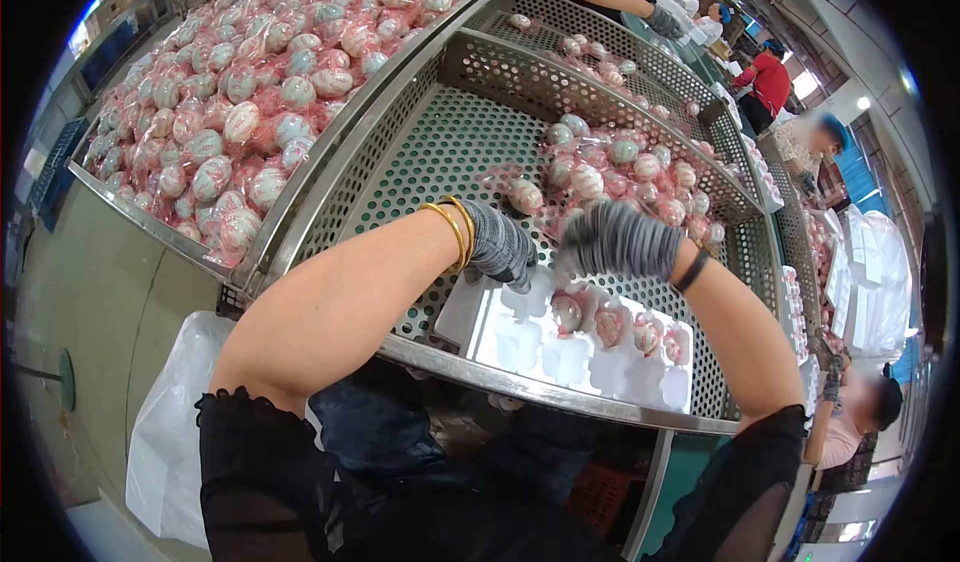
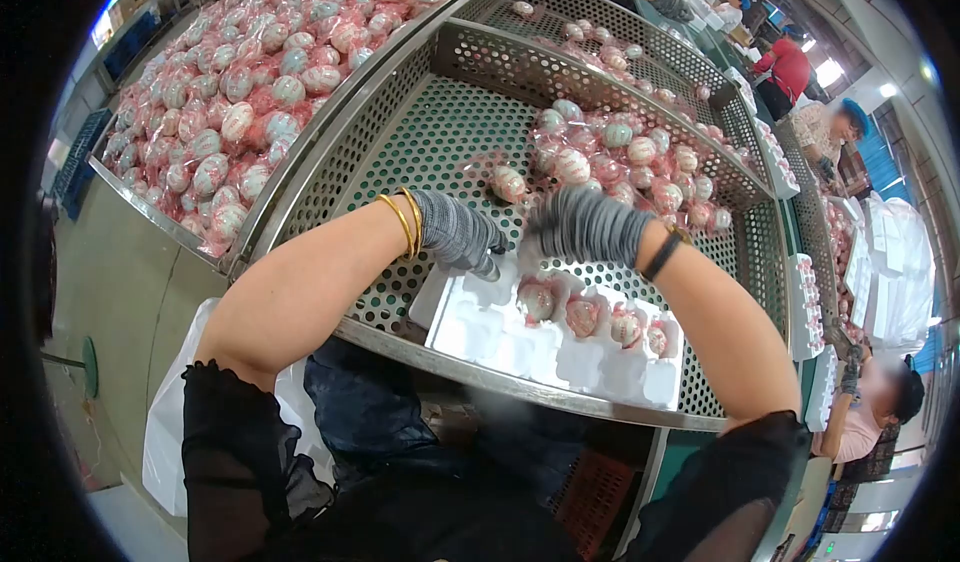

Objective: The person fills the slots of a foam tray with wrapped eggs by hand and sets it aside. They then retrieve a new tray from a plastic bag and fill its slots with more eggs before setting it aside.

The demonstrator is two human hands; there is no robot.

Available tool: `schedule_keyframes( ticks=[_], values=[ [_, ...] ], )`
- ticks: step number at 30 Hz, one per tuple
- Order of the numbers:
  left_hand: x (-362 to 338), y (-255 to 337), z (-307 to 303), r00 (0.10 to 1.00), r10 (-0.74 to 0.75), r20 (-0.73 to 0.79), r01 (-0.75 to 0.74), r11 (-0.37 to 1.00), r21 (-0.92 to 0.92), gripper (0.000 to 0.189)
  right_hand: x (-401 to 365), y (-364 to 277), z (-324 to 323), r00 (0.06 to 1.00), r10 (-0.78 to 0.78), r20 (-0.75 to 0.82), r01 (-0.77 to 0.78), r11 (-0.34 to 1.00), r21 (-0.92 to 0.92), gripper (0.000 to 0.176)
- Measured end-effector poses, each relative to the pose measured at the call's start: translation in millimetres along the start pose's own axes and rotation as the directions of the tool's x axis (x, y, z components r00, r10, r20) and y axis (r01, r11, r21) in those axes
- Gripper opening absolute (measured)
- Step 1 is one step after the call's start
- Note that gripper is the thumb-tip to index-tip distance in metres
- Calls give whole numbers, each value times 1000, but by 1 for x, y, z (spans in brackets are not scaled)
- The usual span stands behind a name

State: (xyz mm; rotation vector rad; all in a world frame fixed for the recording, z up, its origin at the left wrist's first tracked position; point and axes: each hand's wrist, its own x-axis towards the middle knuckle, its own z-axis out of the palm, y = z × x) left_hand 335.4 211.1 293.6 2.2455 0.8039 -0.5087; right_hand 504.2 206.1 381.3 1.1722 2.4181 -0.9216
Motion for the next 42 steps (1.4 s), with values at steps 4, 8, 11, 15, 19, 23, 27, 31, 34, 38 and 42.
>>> schedule_keyframes(
  ticks=[4,8,11,15,19,23,27,31,34,38,42],
  values=[
    [-47,21,-26,982,-151,110,175,949,-261,73,81,54,11,863,-139,-486,-1,961,-277,25],
    [-44,14,-25,984,-123,126,137,984,-115,81,116,46,31,942,33,-335,-167,910,-380,37],
    [-42,10,-29,976,-47,212,64,995,-73,79,111,63,28,908,-109,-404,188,968,163,38],
    [-54,25,-29,977,-133,168,149,985,-83,81,26,16,4,853,-191,-485,427,791,439,49],
    [-54,16,-24,999,4,54,1,995,-98,99,-33,-6,3,881,-241,-408,370,887,275,53],
    [-40,5,-19,988,-121,96,125,992,-35,97,-46,-13,-3,939,-184,-292,210,976,59,51],
    [-42,14,-28,986,-83,143,53,978,200,78,-31,-22,14,907,-386,-168,362,919,-155,44],
    [-37,10,-23,992,-88,95,67,975,211,65,-23,-40,29,919,-370,-133,309,889,-337,35],
    [-39,9,-23,991,-71,112,59,993,102,68,-14,-53,37,978,-169,-122,116,927,-357,30],
    [-38,3,-19,993,-22,115,28,998,-49,70,-1,-60,35,997,-16,-77,-20,897,-441,23],
    [-32,0,-16,992,-56,114,59,998,-19,73,3,-49,37,985,-152,-82,107,910,-401,29]
  ],
)
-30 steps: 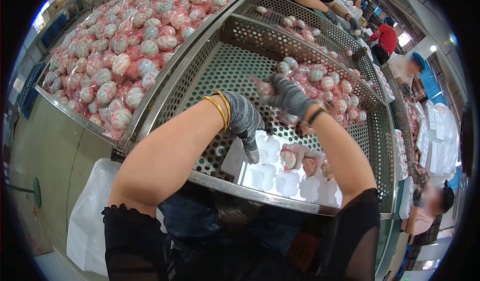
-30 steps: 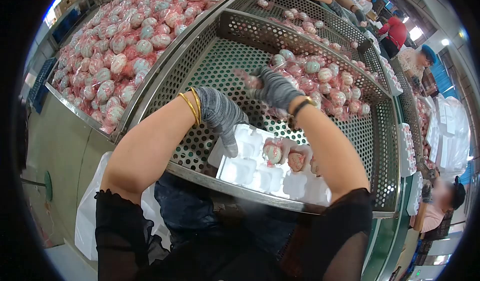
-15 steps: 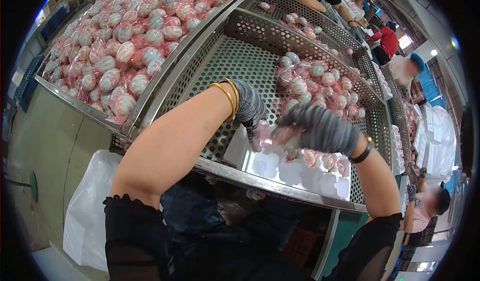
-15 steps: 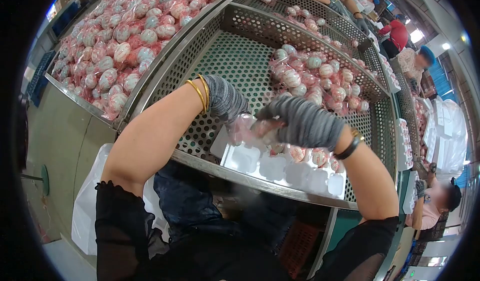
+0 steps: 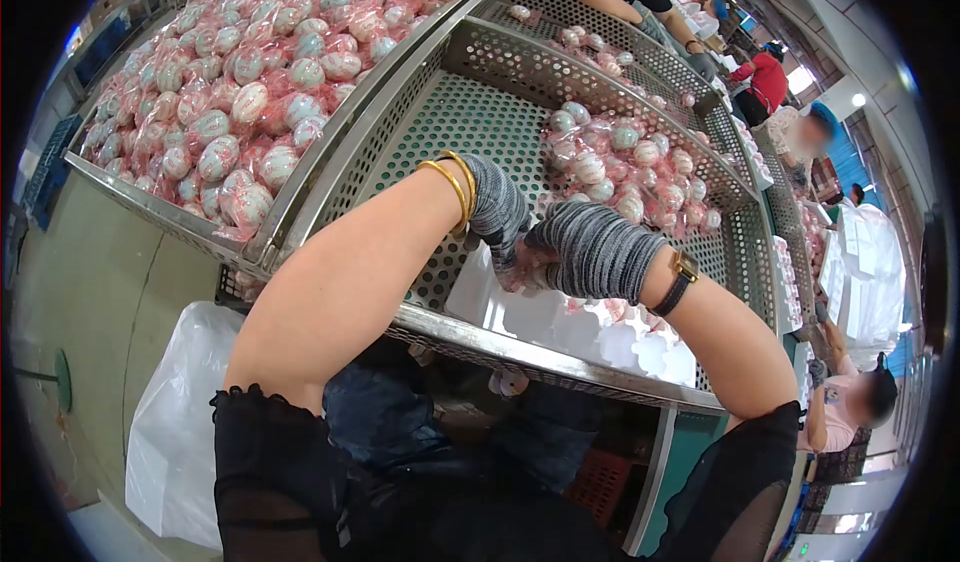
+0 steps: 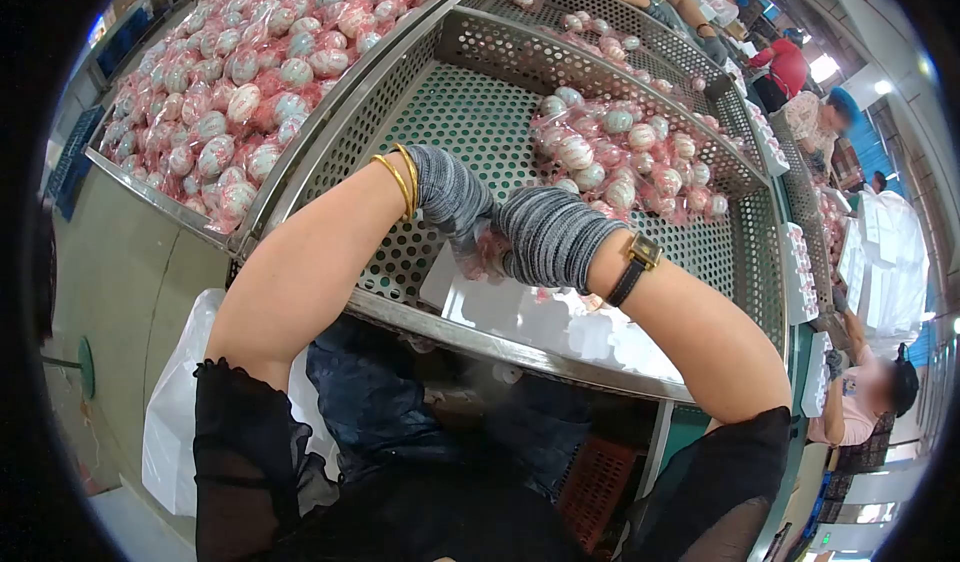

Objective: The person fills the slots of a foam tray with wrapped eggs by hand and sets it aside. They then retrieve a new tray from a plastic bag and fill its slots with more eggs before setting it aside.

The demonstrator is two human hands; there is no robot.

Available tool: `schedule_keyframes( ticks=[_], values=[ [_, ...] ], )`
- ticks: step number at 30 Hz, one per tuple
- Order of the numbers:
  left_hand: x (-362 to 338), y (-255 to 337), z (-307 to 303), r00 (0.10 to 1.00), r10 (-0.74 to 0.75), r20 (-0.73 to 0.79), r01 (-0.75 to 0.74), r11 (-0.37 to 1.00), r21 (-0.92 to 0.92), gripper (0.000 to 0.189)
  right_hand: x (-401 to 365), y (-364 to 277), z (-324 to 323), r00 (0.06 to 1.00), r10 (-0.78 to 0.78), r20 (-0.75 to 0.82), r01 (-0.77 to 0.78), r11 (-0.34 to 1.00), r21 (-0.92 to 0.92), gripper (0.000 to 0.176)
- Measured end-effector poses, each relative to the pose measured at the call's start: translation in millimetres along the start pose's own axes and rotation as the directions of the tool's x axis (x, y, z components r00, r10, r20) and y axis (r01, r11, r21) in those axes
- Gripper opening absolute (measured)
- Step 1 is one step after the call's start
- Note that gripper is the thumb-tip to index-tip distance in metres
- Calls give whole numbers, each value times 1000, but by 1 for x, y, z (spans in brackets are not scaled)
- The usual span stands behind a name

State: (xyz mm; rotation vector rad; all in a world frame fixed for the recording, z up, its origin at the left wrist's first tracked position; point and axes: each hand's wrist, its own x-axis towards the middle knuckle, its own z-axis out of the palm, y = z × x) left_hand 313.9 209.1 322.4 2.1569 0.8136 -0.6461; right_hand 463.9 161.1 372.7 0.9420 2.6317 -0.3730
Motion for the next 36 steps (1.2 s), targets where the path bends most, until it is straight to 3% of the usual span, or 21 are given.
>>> schedule_keyframes(
  ticks=[2,5,6,9,10,13,14,17,21,22,25,26,27,28,29,32,35,36],
  values=[
    [-14,11,-5,994,-105,17,105,994,-15,73,-6,5,2,990,-91,-109,90,996,-8,29],
    [-35,21,-8,994,-107,-17,107,994,-26,69,-22,8,10,946,1,-324,78,970,230,32],
    [-24,13,-7,996,-84,-12,84,996,-21,62,-32,6,5,956,-9,-294,74,975,211,35],
    [-20,8,-9,1000,-24,1,24,995,-97,59,-38,-13,2,964,169,-204,-104,949,298,30],
    [-17,6,-9,996,-79,29,82,988,-134,60,-33,-14,1,974,134,-184,-108,984,145,24],
    [-13,-2,-9,1000,-6,3,7,976,-217,61,-22,-7,5,973,-144,-181,180,963,199,23],
    [-14,-2,-10,1000,14,16,-10,975,-220,64,-18,-20,3,994,-20,-111,29,997,78,19],
    [-16,2,-10,999,-55,1,54,982,-181,66,3,-13,6,1000,-27,4,26,992,120,21],
    [-24,6,-15,1000,7,-2,-7,994,-112,66,-2,8,0,991,43,126,-81,945,317,24],
    [-26,9,-14,1000,3,-27,-5,997,-83,65,-4,0,-12,987,69,142,-99,972,214,25],
    [-19,6,-9,999,-9,-31,8,999,-33,62,-4,5,10,999,-54,-5,53,971,232,22],
    [-8,3,-7,1000,-2,-5,1,1000,-18,60,0,5,28,985,-116,-125,132,983,125,18],
    [-1,-1,-11,1000,-3,7,2,1000,16,58,4,14,41,986,-110,-126,134,970,203,17],
    [-16,7,-12,1000,-18,-14,17,998,-64,52,9,24,54,986,-103,-128,136,950,280,16],
    [-14,4,-8,1000,8,7,-6,985,-171,52,0,7,29,995,-77,-64,81,994,68,17],
    [-10,6,-6,991,86,106,-34,907,-419,59,-14,23,27,986,-97,-135,140,923,358,24],
    [-17,16,1,998,45,40,-20,871,-491,72,-49,46,27,904,25,-428,254,772,583,36],
    [-17,19,1,997,-47,65,74,863,-501,77,-65,56,25,919,154,-364,173,670,721,38]
  ],
)
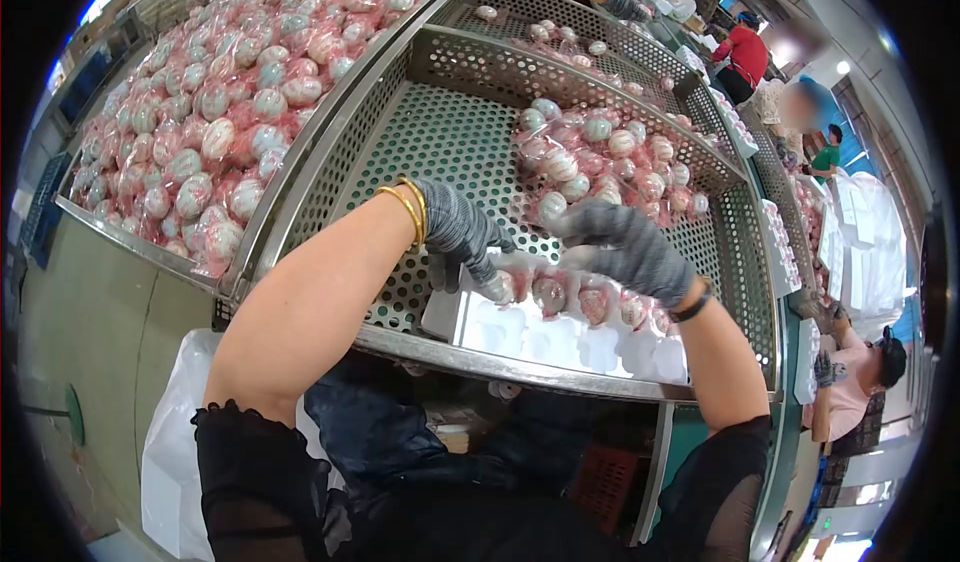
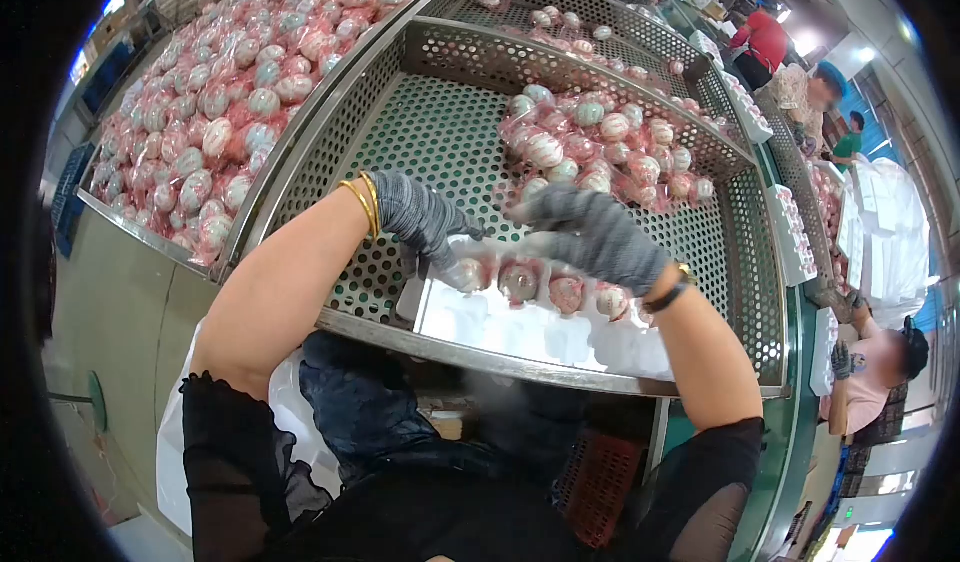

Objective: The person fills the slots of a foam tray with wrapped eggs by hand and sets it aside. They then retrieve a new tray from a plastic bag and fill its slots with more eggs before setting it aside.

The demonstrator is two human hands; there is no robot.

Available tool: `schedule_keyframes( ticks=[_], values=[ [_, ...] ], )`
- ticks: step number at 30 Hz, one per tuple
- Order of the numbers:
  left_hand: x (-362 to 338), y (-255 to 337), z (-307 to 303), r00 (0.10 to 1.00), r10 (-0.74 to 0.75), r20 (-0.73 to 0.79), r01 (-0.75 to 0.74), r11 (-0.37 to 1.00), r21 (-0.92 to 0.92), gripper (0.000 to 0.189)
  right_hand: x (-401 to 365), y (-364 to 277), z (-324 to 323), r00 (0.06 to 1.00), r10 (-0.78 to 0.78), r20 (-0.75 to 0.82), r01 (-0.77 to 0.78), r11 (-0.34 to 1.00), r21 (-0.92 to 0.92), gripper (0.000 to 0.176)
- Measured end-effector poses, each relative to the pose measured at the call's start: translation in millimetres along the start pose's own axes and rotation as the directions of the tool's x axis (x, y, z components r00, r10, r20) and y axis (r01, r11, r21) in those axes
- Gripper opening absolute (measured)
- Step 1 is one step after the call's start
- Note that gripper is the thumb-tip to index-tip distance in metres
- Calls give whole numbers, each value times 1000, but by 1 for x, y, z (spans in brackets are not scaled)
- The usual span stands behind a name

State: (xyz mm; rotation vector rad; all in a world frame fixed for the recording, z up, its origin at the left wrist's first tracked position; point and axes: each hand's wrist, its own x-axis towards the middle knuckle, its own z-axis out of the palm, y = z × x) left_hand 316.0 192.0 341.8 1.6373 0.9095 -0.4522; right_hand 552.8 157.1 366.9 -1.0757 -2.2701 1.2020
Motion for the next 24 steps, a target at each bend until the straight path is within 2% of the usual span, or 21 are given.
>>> schedule_keyframes(
  ticks=[1,3,5,6,9,10,11,13,15,16,17,19,20,22,23,24],
  values=[
    [7,-3,1,1000,30,-2,-30,1000,-6,79,-13,5,-16,990,136,-32,-131,982,133,41],
    [24,-15,0,996,91,-9,-91,996,-10,82,-42,37,-58,994,110,26,-95,942,-323,51],
    [18,-12,-1,996,90,-22,-89,996,26,83,-72,71,-75,964,187,188,-122,943,-310,60],
    [19,-11,-2,996,85,-30,-83,995,62,84,-76,78,-80,805,508,306,-327,811,-485,65],
    [40,-30,-4,989,140,-56,-129,977,172,81,-62,80,-75,758,481,441,-240,834,-497,60],
    [26,-15,-3,995,82,-51,-74,986,150,80,-59,75,-77,758,478,444,-281,853,-440,59],
    [17,-6,-5,998,26,-56,-18,991,130,78,-65,86,-79,849,371,377,-236,904,-357,59],
    [10,-16,-14,986,80,-146,-58,987,152,73,-70,89,-82,895,345,284,-247,912,-327,58],
    [3,-25,-27,968,149,-202,-107,973,203,72,-64,78,-74,913,312,263,-231,926,-298,55],
    [2,-29,-31,976,128,-175,-94,977,192,68,-57,82,-66,891,386,241,-254,862,-439,66],
    [2,-34,-31,977,72,-203,-17,966,259,66,-54,72,-55,826,487,283,-442,872,-210,71],
    [3,-38,-30,960,-29,-277,139,913,385,63,-58,81,-56,906,316,281,-262,941,-214,75],
    [1,-35,-32,969,18,-246,92,898,430,62,-62,82,-63,863,390,322,-368,921,-131,75],
    [-6,-30,-31,974,4,-226,70,944,322,62,-72,88,-77,726,555,406,-601,799,-19,78],
    [-6,-27,-30,977,1,-214,57,962,267,63,-72,96,-73,740,533,411,-530,838,-131,76],
    [-3,-28,-30,976,-1,-217,71,947,312,62,-71,105,-66,752,511,417,-452,860,-239,75]
  ],
)
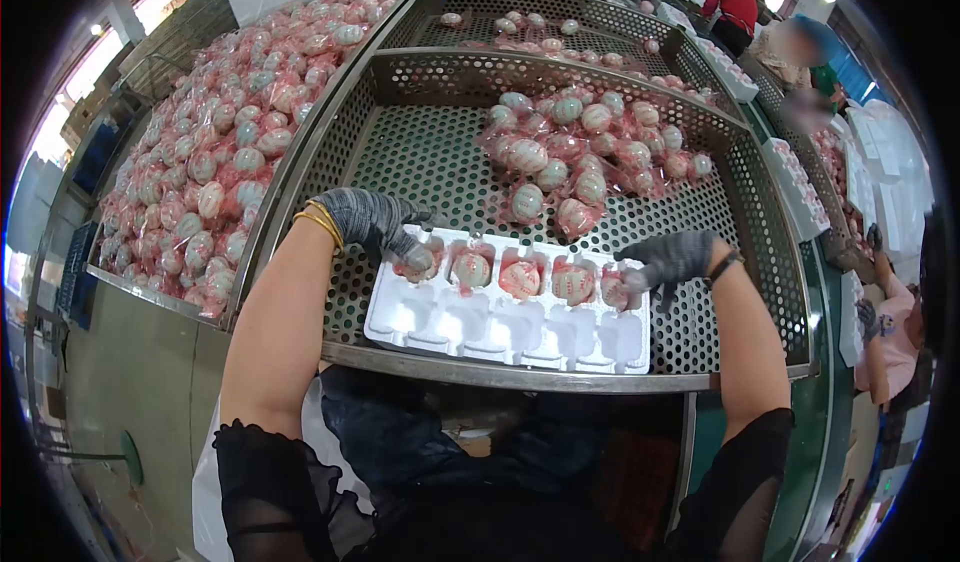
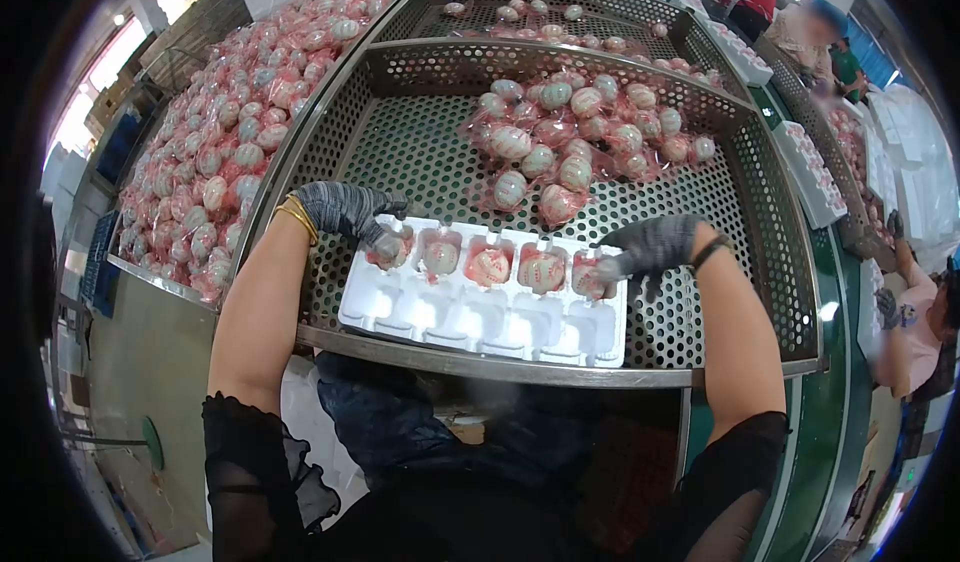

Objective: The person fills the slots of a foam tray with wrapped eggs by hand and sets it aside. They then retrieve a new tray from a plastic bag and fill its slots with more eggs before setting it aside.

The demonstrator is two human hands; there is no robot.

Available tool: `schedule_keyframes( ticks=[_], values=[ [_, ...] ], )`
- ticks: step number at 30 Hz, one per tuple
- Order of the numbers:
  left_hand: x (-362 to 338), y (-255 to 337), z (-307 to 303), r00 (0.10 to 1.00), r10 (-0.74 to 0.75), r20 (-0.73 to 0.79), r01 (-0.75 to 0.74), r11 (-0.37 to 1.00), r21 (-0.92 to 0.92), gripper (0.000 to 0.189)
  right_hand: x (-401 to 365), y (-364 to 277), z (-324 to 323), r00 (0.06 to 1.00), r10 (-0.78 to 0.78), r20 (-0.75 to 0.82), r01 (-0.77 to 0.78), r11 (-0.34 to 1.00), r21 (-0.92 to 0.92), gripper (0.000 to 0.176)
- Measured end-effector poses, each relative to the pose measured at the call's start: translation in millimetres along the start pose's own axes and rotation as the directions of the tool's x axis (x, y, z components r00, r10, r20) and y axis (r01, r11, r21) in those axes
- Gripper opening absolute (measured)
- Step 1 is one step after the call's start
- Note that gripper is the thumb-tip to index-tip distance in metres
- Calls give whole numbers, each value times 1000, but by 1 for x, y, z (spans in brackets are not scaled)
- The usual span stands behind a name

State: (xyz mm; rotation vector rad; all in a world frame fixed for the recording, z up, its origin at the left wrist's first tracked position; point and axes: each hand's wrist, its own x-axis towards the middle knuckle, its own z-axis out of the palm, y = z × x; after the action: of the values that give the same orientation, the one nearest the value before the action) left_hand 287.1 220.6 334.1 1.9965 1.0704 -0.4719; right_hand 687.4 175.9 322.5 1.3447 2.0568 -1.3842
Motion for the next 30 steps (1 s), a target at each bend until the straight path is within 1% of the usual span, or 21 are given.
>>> schedule_keyframes(
  ticks=[3,5,6,7,8,9,11,12,13,15,17,18,19,21,22,24,25,26,27,28,30],
  values=[
    [14,-14,4,998,40,-44,-34,992,122,62,5,-9,1,971,-202,-126,184,973,-137,65],
    [11,-13,4,986,122,-114,-103,981,162,61,13,-9,5,954,-178,-242,183,983,2,63],
    [12,-11,8,981,56,-183,-33,992,124,55,9,-9,0,976,-24,-217,51,992,119,61],
    [16,-6,10,984,60,-167,-52,997,56,53,3,-19,-9,976,127,-177,-84,969,232,60],
    [21,-1,11,987,68,-149,-70,997,-10,52,12,-5,-19,966,186,-181,-143,964,224,56],
    [25,4,11,988,79,-131,-89,993,-73,51,19,4,-19,933,66,-352,-4,985,173,55],
    [29,15,13,985,65,-157,-78,994,-81,52,21,1,-19,750,-182,-636,233,972,-4,54],
    [30,17,11,987,60,-150,-71,995,-70,52,31,-4,-18,772,-38,-635,141,983,113,47],
    [31,17,11,989,54,-139,-63,996,-61,52,42,-12,-20,812,-42,-583,22,999,-41,46],
    [33,17,13,987,51,-153,-60,997,-52,52,65,-23,-31,880,-8,-475,-182,918,-353,44],
    [27,23,13,975,64,-212,-75,996,-45,51,80,-42,-36,933,-12,-359,-178,852,-492,41],
    [21,31,9,966,73,-248,-80,997,-22,48,97,-42,-39,928,40,-371,-242,820,-518,44],
    [20,36,12,889,186,-419,-168,983,79,48,121,-33,-39,918,92,-385,-305,783,-541,48],
    [18,47,24,617,420,-665,-277,907,317,47,135,-41,-38,863,193,-467,-448,720,-530,55],
    [12,65,23,654,481,-584,-326,876,356,52,133,-43,-39,877,189,-442,-429,723,-542,55],
    [24,83,38,431,736,-522,-567,671,477,54,118,-49,-44,890,167,-424,-395,748,-534,57],
    [29,94,45,479,788,-388,-645,615,454,52,104,-52,-47,890,151,-431,-380,767,-516,58],
    [20,107,57,450,814,-366,-593,580,559,53,87,-48,-54,892,109,-439,-302,865,-400,53],
    [13,118,65,423,838,-345,-533,538,653,53,67,-33,-57,912,95,-400,-88,995,37,58],
    [18,125,67,484,780,-396,-504,619,602,54,52,-24,-64,861,-123,-494,13,975,-220,66],
    [26,137,69,595,641,-484,-427,763,486,57,21,-13,-60,812,-239,-532,297,955,24,71]
  ],
)
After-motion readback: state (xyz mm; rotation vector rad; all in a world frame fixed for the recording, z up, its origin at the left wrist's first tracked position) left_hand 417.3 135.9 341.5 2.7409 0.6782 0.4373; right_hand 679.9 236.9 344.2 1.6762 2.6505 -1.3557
